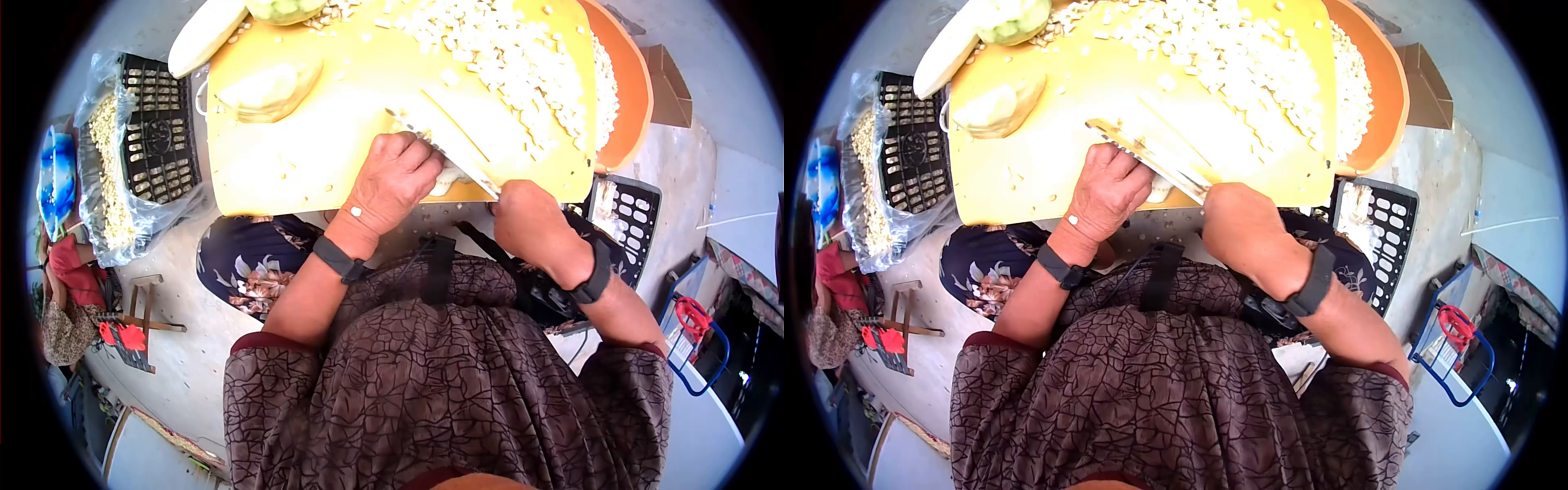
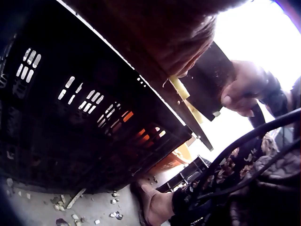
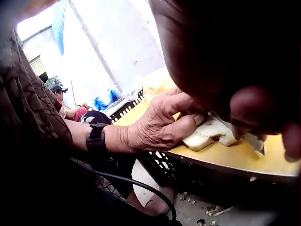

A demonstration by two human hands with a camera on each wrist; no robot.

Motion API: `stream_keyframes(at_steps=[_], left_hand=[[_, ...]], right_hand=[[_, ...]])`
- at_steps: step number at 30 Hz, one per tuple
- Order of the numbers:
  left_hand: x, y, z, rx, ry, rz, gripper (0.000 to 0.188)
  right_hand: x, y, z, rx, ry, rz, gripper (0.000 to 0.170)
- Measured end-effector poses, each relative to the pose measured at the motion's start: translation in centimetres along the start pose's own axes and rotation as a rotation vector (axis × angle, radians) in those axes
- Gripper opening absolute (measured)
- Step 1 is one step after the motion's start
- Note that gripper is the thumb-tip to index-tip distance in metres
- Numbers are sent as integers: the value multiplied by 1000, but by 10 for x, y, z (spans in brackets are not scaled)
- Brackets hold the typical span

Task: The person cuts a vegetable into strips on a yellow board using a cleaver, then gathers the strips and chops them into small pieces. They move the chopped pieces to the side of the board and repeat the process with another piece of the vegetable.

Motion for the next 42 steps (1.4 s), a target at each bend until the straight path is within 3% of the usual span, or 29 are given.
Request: stream_keyframes(at_steps=[5, 14, 20, 29, 32, 42], left_hand=[[0, 0, -1, 6, 16, 13, 23], [-2, -1, -2, -4, 16, -6, 22], [0, 2, 0, -12, 14, 12, 21], [-1, 5, -1, -73, 12, 15, 24], [-1, 10, -1, -100, 31, 16, 23], [-9, 16, -5, -12, 60, 40, 19]], right_hand=[[22, 8, -23, 6, 95, 138, 14], [3, -3, 0, -69, 22, 100, 15], [13, 7, -8, -7, 33, 185, 14], [12, 5, 18, 242, -156, 239, 16], [1, 18, 7, 50, 22, 434, 15], [-15, 11, -12, 50, 131, 408, 19]])
Point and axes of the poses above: each hand's wrist, its own x-axis towards the middle knuckle, its own y-axis out of the back of the hand, z = x × y, the point moved 10 cm from there along x, towards the middle knuckle, and after that the axes turned 7 degrees about y, right-handed, at the moved point
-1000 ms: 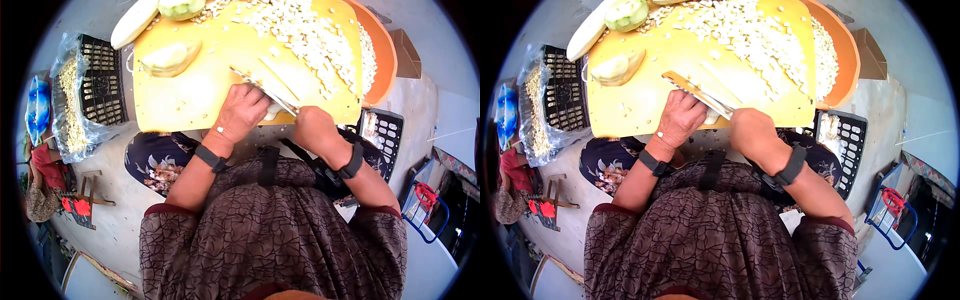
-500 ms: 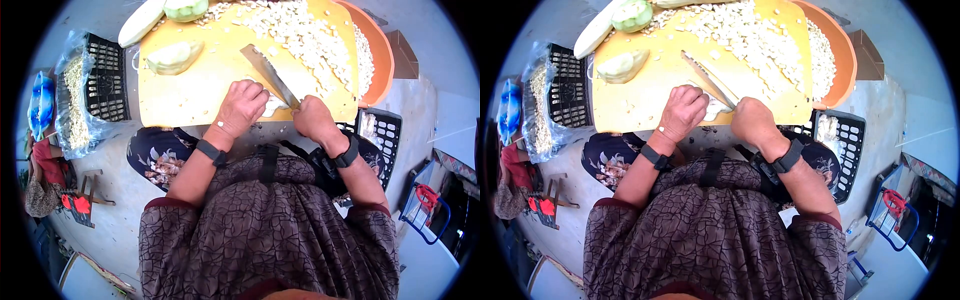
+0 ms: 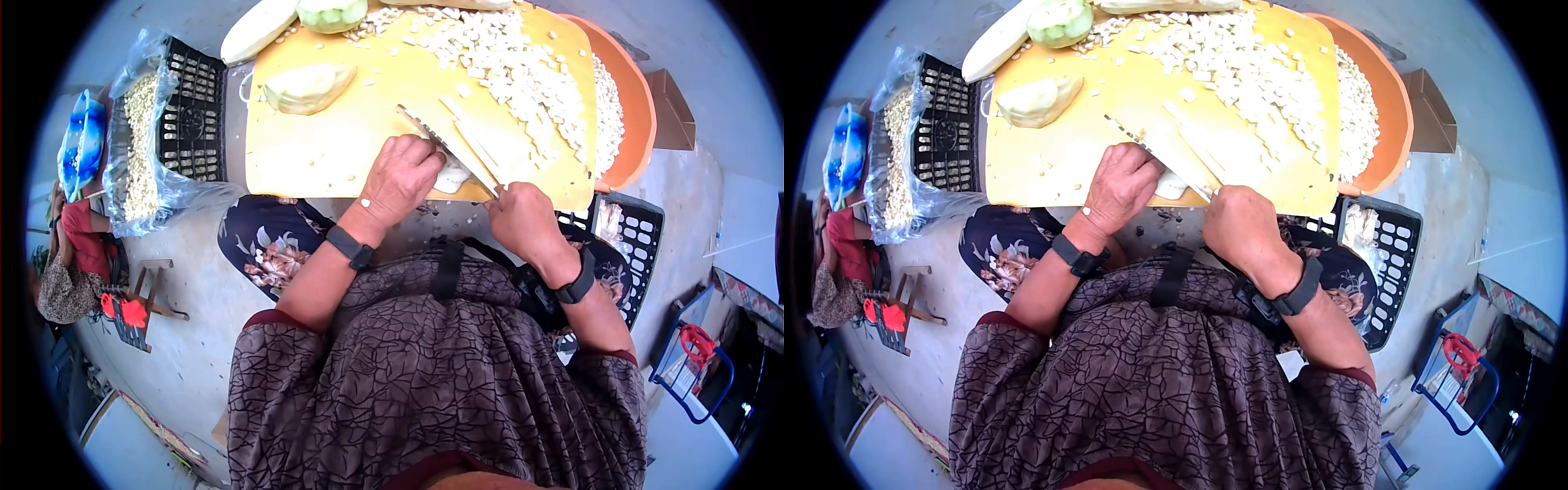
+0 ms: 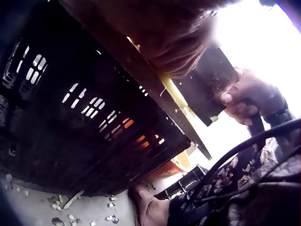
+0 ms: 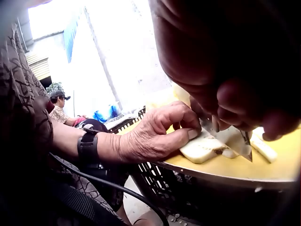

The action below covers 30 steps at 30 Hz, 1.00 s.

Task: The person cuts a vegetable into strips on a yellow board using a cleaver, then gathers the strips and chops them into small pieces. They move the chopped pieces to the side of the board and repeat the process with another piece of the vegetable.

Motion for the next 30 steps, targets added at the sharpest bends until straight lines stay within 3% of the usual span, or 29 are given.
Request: stream_keyframes(at_steps=[11, 17, 30], left_hand=[[3, -1, -4, -55, 36, 1, 16], [3, 1, -5, -100, 65, -12, 17], [4, -1, -8, -125, 65, -24, 20]], right_hand=[[-9, -2, 6, -34, -25, -152, 15], [-12, 2, 1, -90, 61, -149, 16], [1, -20, 10, 24, 2, -312, 14]])
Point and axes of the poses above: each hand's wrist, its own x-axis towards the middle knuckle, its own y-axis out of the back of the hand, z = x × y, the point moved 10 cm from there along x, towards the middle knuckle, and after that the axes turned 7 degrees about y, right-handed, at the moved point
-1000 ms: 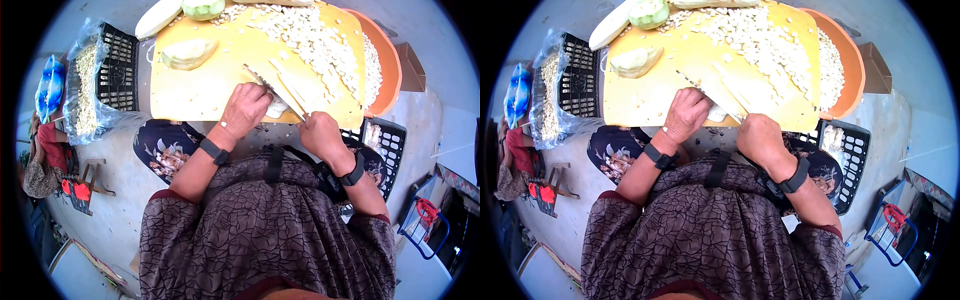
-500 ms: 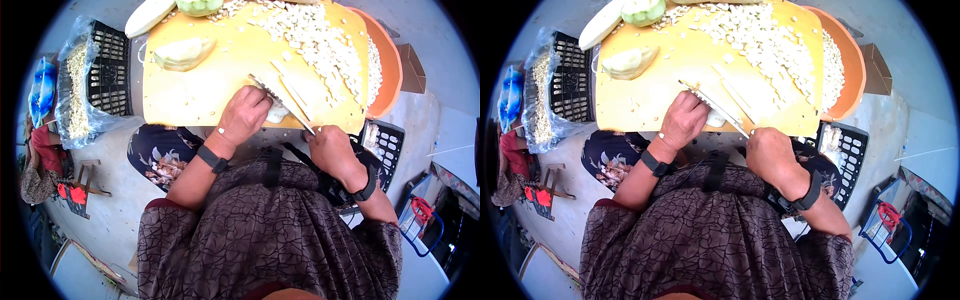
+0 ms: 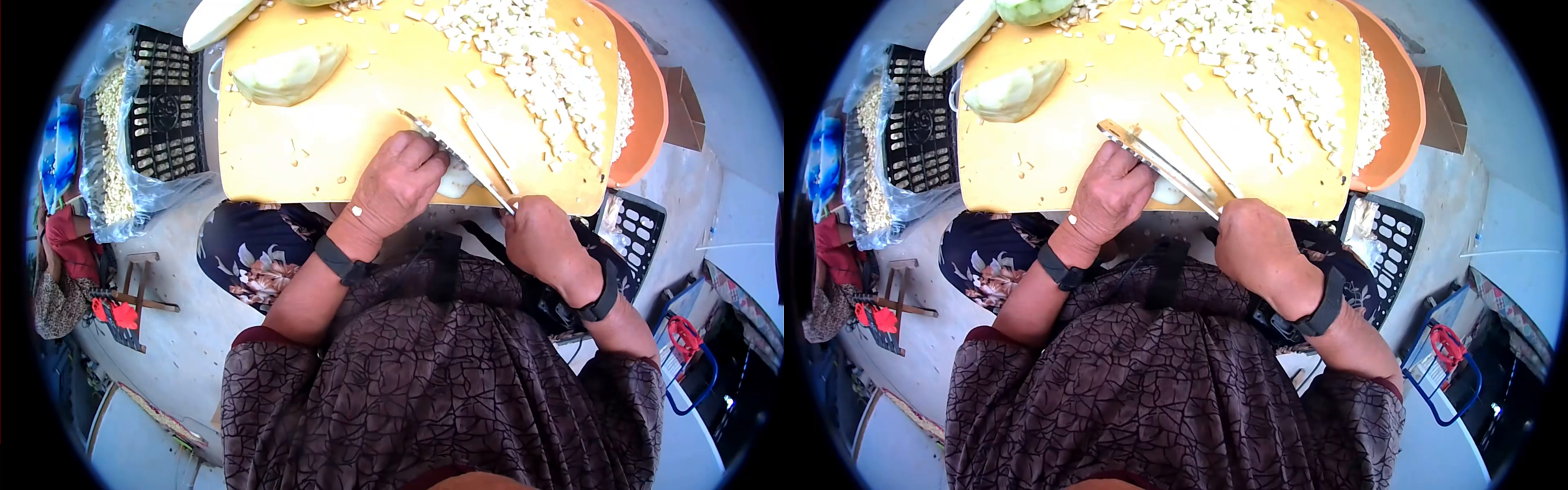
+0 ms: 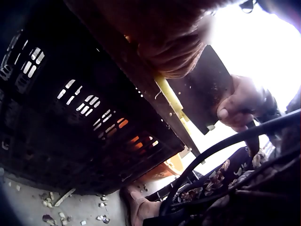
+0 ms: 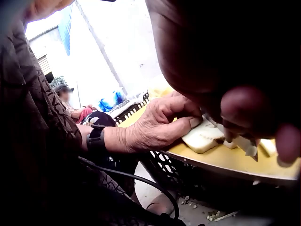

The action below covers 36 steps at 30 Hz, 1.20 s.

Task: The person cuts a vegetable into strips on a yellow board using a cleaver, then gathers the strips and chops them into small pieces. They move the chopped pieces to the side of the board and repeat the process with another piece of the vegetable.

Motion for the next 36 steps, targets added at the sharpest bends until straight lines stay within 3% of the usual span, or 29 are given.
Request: stream_keyframes(at_steps=[5, 8, 11, 20, 26, 36], left_hand=[[-1, -2, -1, -24, 0, 9, 19], [0, -2, 0, -19, -6, 12, 17], [1, -1, 1, -22, 1, 25, 17], [-2, 3, 4, -5, 18, 46, 15], [-4, -5, -3, -1, 46, -21, 17], [-1, 2, -1, -95, -3, 51, 20]], right_hand=[[0, 1, -1, -33, -65, -59, 7], [7, 1, -9, -39, -51, -67, 15], [10, -2, -7, -47, -137, -103, 12], [2, 2, -7, -79, -130, -98, 13], [24, 2, -17, -99, -94, -39, 14], [16, 17, -1, 84, -253, 144, 15]])
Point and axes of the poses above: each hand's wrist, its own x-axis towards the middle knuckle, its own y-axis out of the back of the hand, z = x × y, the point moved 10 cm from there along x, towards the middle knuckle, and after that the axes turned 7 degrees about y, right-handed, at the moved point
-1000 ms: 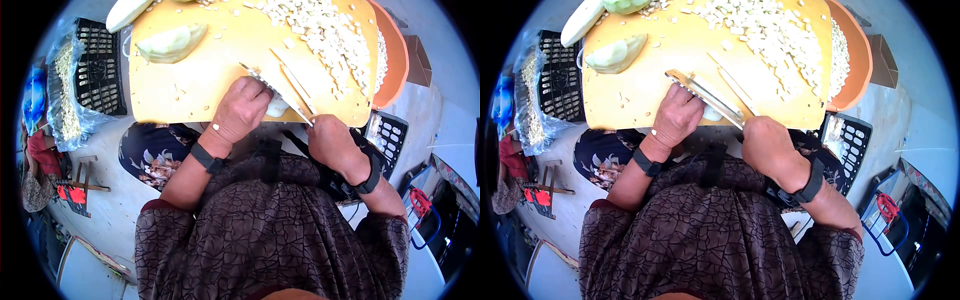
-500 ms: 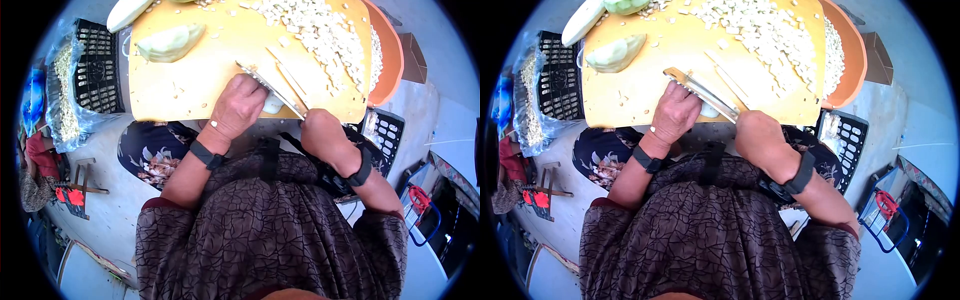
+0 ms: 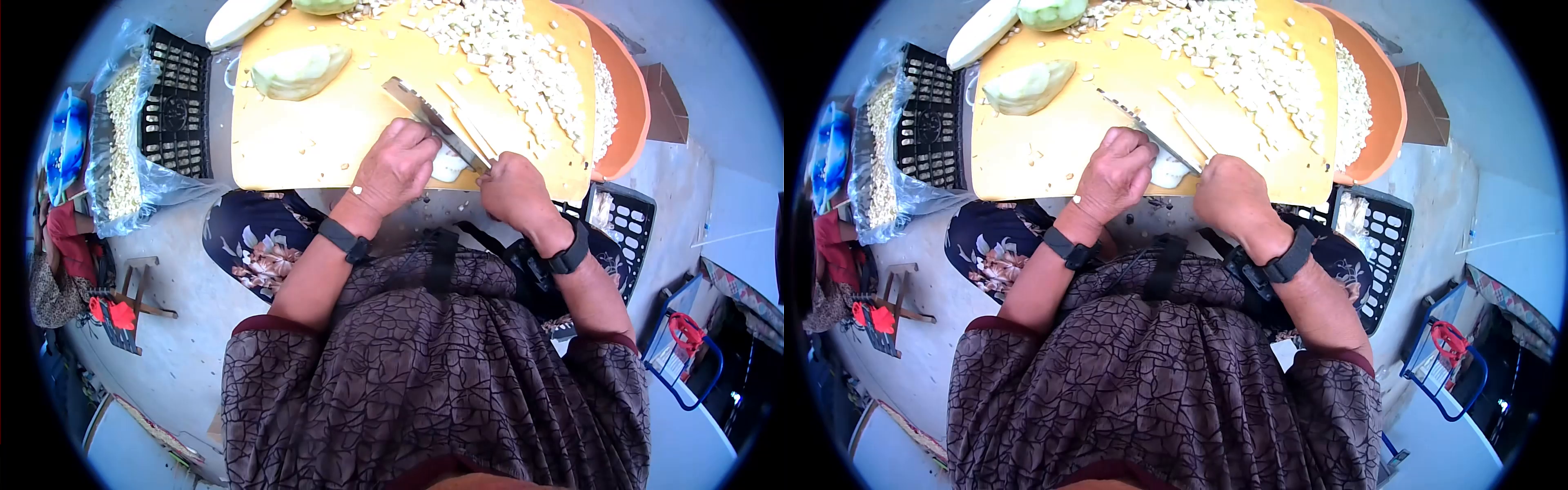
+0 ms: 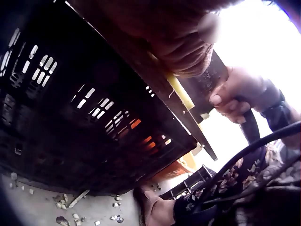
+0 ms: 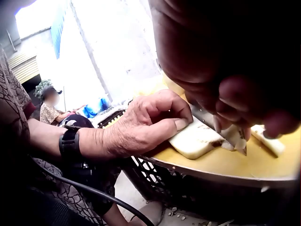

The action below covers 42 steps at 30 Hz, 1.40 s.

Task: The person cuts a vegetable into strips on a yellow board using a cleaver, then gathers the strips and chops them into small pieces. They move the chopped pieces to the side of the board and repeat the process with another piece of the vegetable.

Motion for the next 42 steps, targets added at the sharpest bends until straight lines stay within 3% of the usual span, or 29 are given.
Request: stream_keyframes(at_steps=[2, 5, 11, 17, 20, 25, 32, 42], left_hand=[[0, -1, -1, 7, 8, -7, 21], [-1, -5, -2, 25, 16, -29, 22], [-2, -6, -4, 48, 22, -46, 22], [-1, -2, -1, 13, -7, 14, 19], [-1, -2, 0, 24, -17, 5, 19], [-1, -4, 5, 53, -37, -76, 23], [-4, -22, 16, 160, -129, -237, 44], [-7, -26, 13, 215, -139, -252, 48]], right_hand=[[1, -2, 6, 63, -61, -19, 15], [3, 0, -15, -111, 73, -60, 16], [19, -6, -41, -193, 121, -126, 19], [22, -1, -10, 65, -15, 67, 20], [23, -1, -4, 124, -47, 40, 21], [21, -3, -7, 104, 48, 73, 21], [18, -4, -6, 47, 198, 190, 22], [7, 8, 8, 13, 142, 187, 21]])
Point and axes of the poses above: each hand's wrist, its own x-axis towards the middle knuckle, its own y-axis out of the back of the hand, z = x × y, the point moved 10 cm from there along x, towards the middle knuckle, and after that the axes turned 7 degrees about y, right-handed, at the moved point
